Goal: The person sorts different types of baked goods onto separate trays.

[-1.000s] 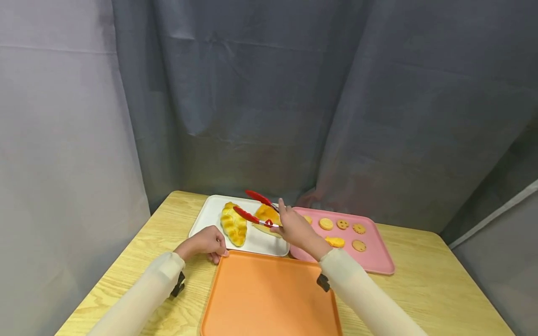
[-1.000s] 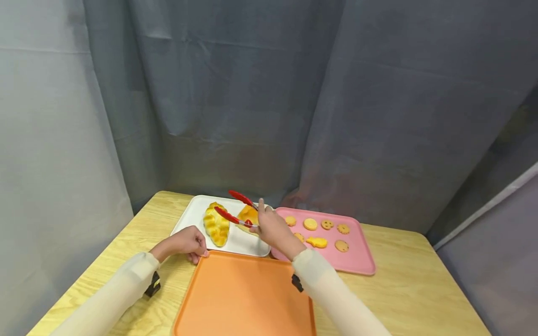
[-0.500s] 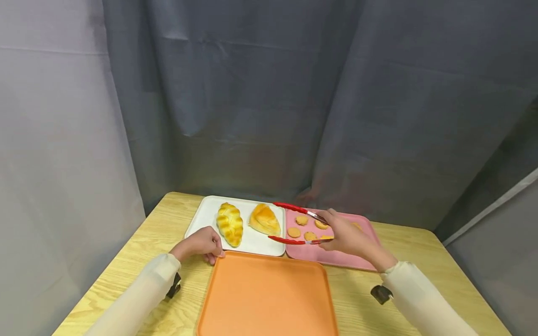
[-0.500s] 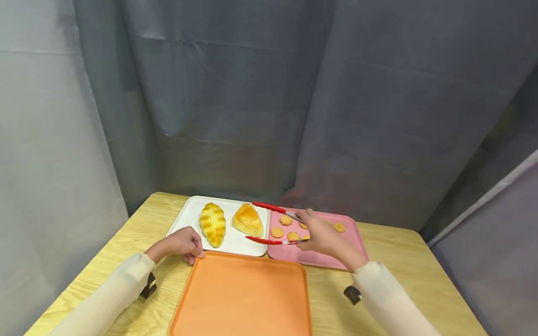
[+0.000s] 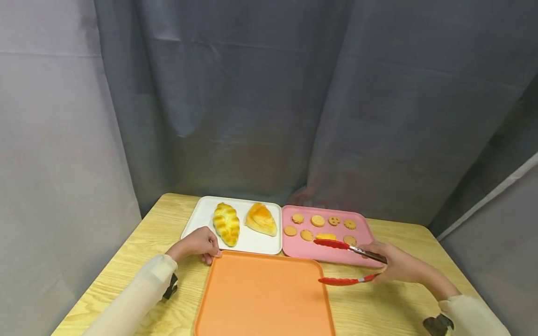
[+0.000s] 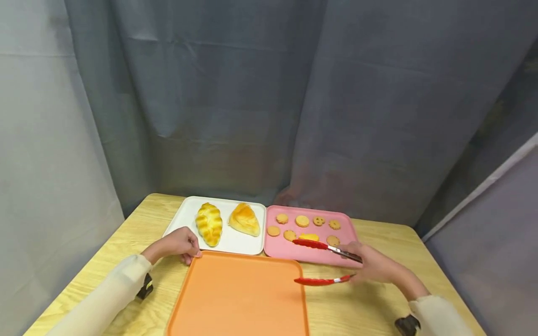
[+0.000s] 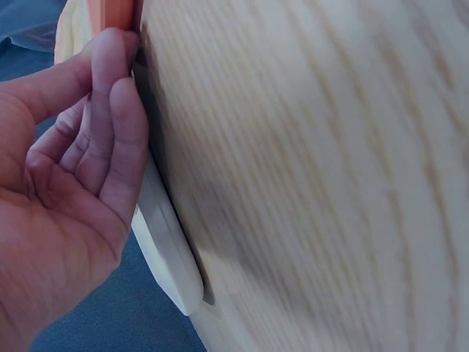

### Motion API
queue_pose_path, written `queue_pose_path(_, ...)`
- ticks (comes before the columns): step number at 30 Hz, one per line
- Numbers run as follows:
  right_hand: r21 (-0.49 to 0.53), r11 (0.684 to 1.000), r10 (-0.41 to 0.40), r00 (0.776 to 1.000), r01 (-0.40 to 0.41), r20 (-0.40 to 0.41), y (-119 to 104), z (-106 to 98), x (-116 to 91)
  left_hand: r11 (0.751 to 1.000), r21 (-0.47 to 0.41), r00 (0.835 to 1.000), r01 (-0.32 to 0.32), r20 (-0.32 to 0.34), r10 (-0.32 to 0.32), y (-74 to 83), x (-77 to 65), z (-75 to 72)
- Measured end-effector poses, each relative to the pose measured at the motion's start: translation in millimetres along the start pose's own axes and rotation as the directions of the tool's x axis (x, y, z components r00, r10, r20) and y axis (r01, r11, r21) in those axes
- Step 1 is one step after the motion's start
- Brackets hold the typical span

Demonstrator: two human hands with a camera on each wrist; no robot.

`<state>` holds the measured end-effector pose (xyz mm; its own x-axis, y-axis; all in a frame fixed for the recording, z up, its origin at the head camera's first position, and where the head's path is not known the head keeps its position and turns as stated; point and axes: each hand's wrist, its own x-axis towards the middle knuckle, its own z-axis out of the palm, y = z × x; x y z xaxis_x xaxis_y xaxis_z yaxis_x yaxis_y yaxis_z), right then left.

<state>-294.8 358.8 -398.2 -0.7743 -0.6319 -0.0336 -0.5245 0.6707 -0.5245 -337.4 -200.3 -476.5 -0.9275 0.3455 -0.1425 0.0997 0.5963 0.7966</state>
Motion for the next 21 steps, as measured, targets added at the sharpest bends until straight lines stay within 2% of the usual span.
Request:
queue_pose_path(3,0.078,0.997,0.019,0.999,-0.023,0.051,21,3,-12,1.000,0.005,1.000,0.005,-0.001,-0.005,-0.9,0.5,-3.1)
queue_pose_path(9,0.115,0.988,0.087,0.991,-0.099,0.101,54,13,-25,1.000,0.014,1.000,0.005,-0.006,-0.005,-2.6,1.7,-7.5)
queue_pose_path(16,0.110,0.988,0.092,0.989,-0.105,0.117,59,18,-23,0.999,0.034,0.999,0.026,-0.026,-0.025,-2.0,4.2,-7.6)
queue_pose_path(21,0.135,0.972,0.175,0.975,-0.193,0.139,57,18,-24,0.999,0.029,0.999,0.039,-0.028,-0.038,-2.1,7.0,-6.9)
